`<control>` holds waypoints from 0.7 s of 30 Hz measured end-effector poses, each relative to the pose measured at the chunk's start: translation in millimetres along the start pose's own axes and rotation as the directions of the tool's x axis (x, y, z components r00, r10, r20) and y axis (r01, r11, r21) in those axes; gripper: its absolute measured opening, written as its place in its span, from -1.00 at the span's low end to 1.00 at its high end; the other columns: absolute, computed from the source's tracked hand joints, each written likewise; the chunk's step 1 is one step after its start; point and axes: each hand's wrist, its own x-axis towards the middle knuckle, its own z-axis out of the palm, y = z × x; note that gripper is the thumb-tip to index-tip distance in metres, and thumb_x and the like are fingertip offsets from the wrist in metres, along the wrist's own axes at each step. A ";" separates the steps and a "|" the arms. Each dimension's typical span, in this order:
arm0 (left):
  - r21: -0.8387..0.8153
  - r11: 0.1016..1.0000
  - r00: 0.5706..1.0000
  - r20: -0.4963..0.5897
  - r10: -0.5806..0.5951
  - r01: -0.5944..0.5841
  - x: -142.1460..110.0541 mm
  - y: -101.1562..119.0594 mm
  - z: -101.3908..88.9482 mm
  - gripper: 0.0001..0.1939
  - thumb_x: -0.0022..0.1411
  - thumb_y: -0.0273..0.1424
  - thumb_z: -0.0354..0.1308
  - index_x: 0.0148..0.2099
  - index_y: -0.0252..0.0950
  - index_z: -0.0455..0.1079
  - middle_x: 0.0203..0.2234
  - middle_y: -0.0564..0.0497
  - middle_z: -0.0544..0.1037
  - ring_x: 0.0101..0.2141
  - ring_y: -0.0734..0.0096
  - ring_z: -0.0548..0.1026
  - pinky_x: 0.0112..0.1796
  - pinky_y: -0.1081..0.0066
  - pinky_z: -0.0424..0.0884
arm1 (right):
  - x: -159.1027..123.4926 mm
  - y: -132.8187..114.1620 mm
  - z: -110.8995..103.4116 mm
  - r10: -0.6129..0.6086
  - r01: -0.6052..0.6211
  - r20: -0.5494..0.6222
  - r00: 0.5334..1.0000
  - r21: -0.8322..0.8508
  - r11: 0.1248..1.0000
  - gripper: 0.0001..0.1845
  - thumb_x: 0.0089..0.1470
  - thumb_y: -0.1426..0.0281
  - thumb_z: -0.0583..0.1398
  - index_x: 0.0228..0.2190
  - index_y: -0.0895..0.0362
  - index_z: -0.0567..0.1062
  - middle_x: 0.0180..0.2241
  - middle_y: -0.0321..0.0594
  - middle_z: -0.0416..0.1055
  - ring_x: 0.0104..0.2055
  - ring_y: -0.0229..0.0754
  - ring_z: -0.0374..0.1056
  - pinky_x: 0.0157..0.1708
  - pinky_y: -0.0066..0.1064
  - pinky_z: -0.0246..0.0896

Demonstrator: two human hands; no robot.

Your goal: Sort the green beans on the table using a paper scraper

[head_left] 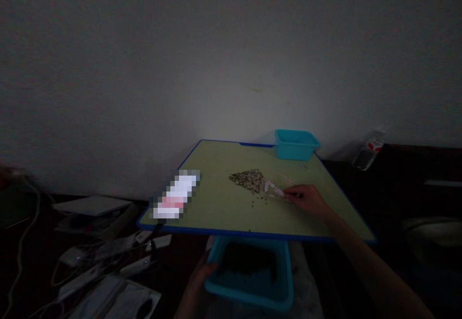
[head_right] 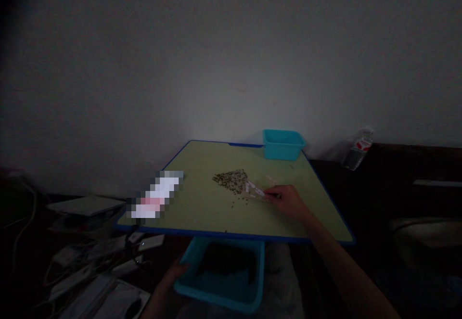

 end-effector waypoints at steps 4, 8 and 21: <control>-0.001 1.000 0.999 0.031 0.009 -0.009 -5.5 2.7 8.4 -0.45 -0.30 -0.22 0.61 -0.15 -0.16 0.72 -0.37 -0.13 0.82 -0.18 -0.44 0.74 -0.16 -0.13 0.61 | -2.2 -3.7 -1.3 0.009 -0.009 0.003 1.000 0.009 1.000 -0.74 0.23 0.34 0.26 -0.18 -0.02 0.78 -0.21 -0.21 0.74 -0.27 -0.05 0.64 -0.26 -0.30 0.51; 0.006 1.000 1.000 0.005 0.028 -0.028 -10.5 3.5 13.8 -0.45 -0.28 -0.20 0.55 -0.12 -0.15 0.70 -0.35 -0.12 0.82 -0.10 -0.49 0.72 -0.02 -0.23 0.57 | -3.6 -5.8 -3.5 0.025 -0.025 -0.010 1.000 0.020 0.999 -0.74 0.21 0.35 0.26 -0.20 -0.01 0.79 -0.21 -0.20 0.74 -0.28 -0.06 0.64 -0.25 -0.30 0.52; -0.126 0.991 0.998 0.033 0.047 -0.042 -11.0 -6.0 14.0 -0.49 -0.21 -0.26 0.58 -0.11 -0.18 0.72 -0.29 -0.14 0.83 -0.19 -0.35 0.75 -0.22 -0.02 0.60 | -11.7 -8.2 -0.3 0.019 -0.019 0.015 1.000 0.046 0.999 -0.71 0.25 0.29 0.23 -0.16 0.01 0.78 -0.24 -0.19 0.74 -0.29 -0.05 0.62 -0.25 -0.27 0.49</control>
